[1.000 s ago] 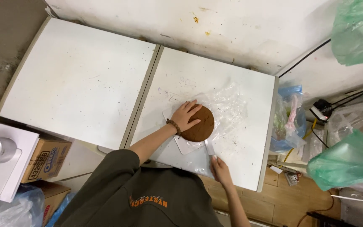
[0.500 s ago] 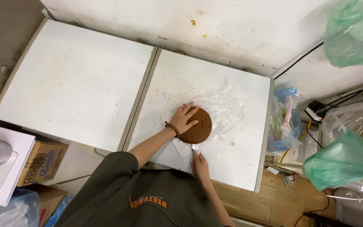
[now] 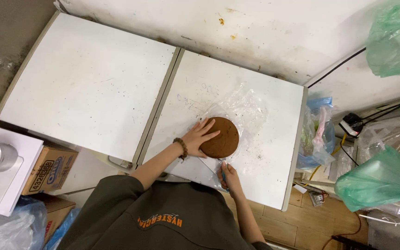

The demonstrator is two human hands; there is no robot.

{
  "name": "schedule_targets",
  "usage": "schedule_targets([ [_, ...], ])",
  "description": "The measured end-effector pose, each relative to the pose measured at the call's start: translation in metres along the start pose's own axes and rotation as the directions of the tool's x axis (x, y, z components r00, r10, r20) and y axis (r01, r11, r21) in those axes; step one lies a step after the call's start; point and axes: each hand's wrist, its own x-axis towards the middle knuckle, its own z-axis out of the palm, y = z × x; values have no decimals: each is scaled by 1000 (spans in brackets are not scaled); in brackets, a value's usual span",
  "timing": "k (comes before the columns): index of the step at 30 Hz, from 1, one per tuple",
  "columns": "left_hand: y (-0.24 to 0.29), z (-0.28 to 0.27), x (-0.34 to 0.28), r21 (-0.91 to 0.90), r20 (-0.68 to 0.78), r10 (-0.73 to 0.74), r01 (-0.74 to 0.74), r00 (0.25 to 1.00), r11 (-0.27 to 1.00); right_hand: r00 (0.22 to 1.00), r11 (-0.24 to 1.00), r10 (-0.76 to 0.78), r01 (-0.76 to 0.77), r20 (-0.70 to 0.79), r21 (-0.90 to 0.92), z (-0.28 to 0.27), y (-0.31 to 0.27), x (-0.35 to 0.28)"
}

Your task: The person trims a chocolate cake layer with a knife, places it on a cake board, spreads white cream over it with a spatula, stacks a second cake layer on top, and continues spreading cream over the top and sides of the assembled cake on a turntable.

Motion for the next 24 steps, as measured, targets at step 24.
schedule_targets([
  [24,34,52,-12,117,-213,-202,231,956,966,979,991,-129,124,-156,-44,12,33,-16],
])
